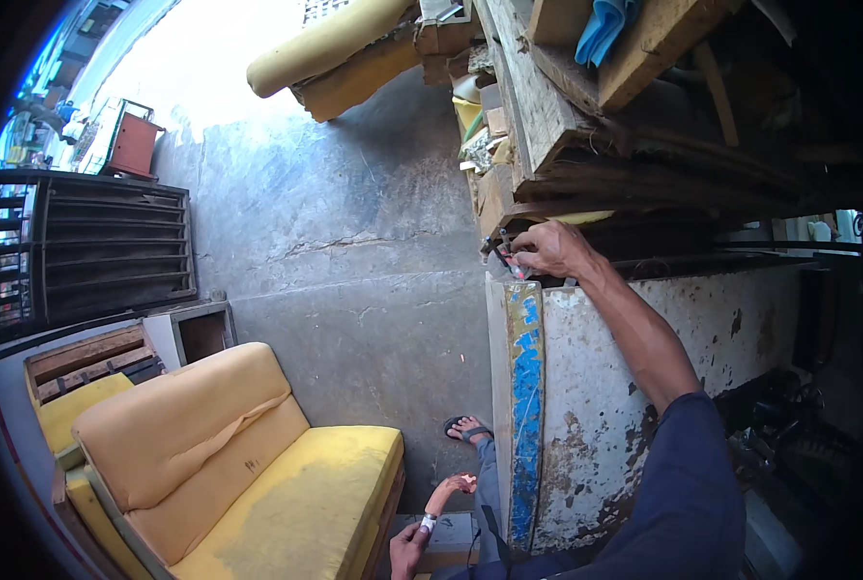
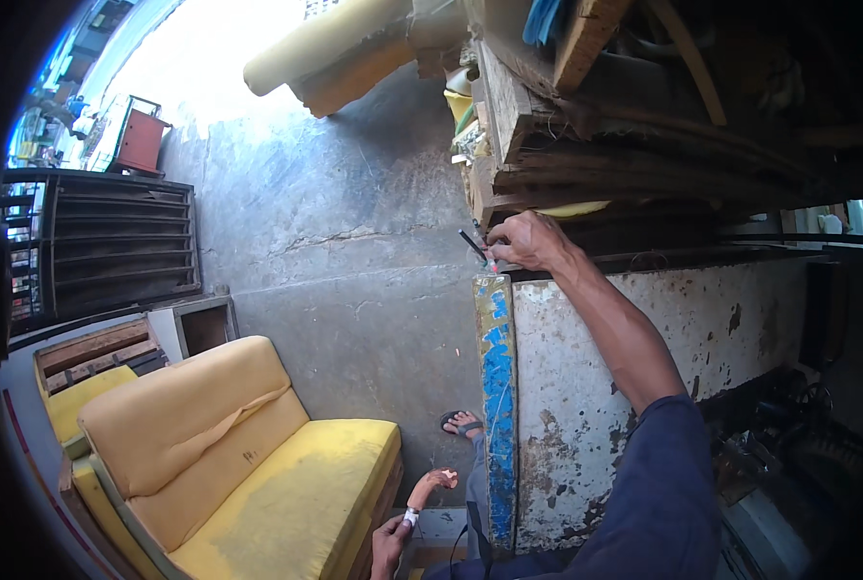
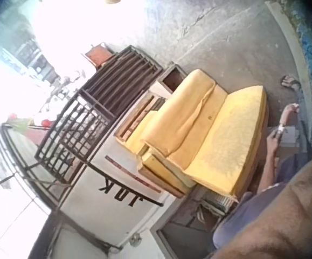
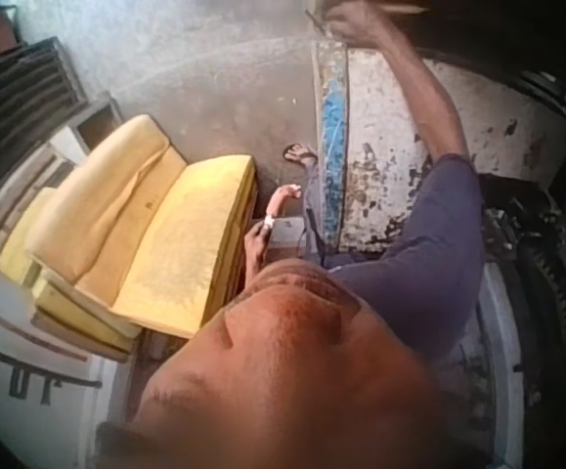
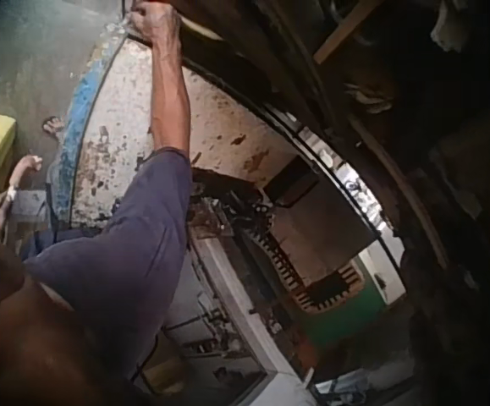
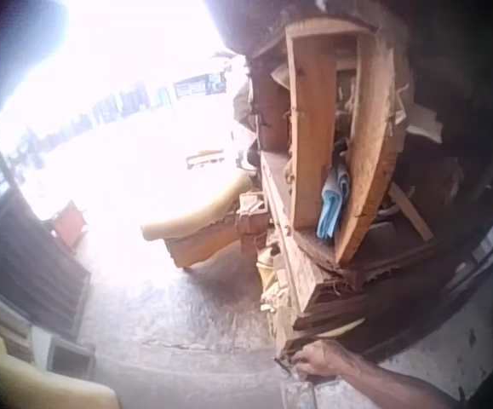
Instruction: The person carves a wood piece with a machete, refines the shape with a knife, and uses a hand drill to make a hole in the wood.
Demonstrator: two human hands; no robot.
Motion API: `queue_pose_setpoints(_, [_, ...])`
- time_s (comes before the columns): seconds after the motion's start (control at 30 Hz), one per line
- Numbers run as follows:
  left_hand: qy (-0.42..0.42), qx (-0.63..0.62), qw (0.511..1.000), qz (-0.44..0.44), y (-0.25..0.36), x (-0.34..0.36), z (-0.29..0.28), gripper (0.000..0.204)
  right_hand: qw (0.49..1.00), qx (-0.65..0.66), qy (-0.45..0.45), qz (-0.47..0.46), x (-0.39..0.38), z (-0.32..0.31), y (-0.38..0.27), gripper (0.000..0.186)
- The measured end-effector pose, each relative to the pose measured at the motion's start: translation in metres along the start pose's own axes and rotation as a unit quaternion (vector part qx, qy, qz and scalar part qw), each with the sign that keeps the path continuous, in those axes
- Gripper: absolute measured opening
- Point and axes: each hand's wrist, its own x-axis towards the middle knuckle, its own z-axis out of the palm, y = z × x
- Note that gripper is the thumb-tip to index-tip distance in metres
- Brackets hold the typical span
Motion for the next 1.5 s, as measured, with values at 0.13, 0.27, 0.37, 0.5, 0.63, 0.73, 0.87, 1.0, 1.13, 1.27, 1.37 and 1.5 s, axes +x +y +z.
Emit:
queue_pose_setpoints(0.13, [-0.016,0.062,0.996,0.059,-0.020,0.003,-0.008,0.031,0.994,-0.099,-0.024,0.028,0.014,0.001,-0.013,0.024])
queue_pose_setpoints(0.27, [0.013,0.020,0.988,0.154,-0.027,0.001,-0.009,0.037,0.986,-0.150,-0.016,0.071,0.016,-0.004,-0.026,0.026])
queue_pose_setpoints(0.37, [0.034,0.077,0.994,0.069,-0.022,-0.010,-0.012,0.034,0.992,-0.085,0.065,0.069,0.002,-0.014,-0.031,0.026])
queue_pose_setpoints(0.5, [0.033,0.048,0.994,0.089,-0.027,-0.019,-0.012,0.033,0.975,0.041,0.189,0.109,-0.039,-0.035,-0.042,0.018])
queue_pose_setpoints(0.63, [0.027,0.011,0.993,0.111,-0.068,-0.002,-0.004,0.033,0.904,0.212,0.320,0.189,-0.101,-0.042,-0.067,0.009])
queue_pose_setpoints(0.73, [0.021,-0.032,0.990,0.137,-0.116,0.013,0.000,0.033,0.868,0.328,0.336,0.160,-0.161,-0.024,-0.096,0.003])
queue_pose_setpoints(0.87, [-0.052,-0.176,0.964,0.194,-0.180,0.010,-0.004,0.033,0.847,0.408,0.302,0.156,-0.249,0.029,-0.140,0.024])
queue_pose_setpoints(1.0, [0.086,-0.011,0.986,0.144,-0.250,-0.031,-0.020,0.043,0.943,0.070,0.316,0.077,-0.354,0.100,-0.188,0.036])
queue_pose_setpoints(1.13, [0.097,-0.111,0.981,0.128,-0.307,-0.068,-0.022,0.039,0.942,0.103,0.305,0.096,-0.465,0.151,-0.216,0.040])
queue_pose_setpoints(1.27, [0.199,-0.098,0.962,0.162,-0.377,-0.106,0.000,0.037,0.954,0.113,0.270,0.062,-0.555,0.165,-0.215,0.030])
queue_pose_setpoints(1.37, [0.226,-0.128,0.937,0.233,-0.454,-0.139,0.044,0.035,0.954,0.121,0.273,-0.015,-0.612,0.164,-0.211,0.020])
queue_pose_setpoints(1.5, [0.258,-0.174,0.917,0.251,-0.555,-0.197,0.139,0.036,0.949,0.150,0.259,-0.099,-0.702,0.150,-0.231,0.022])
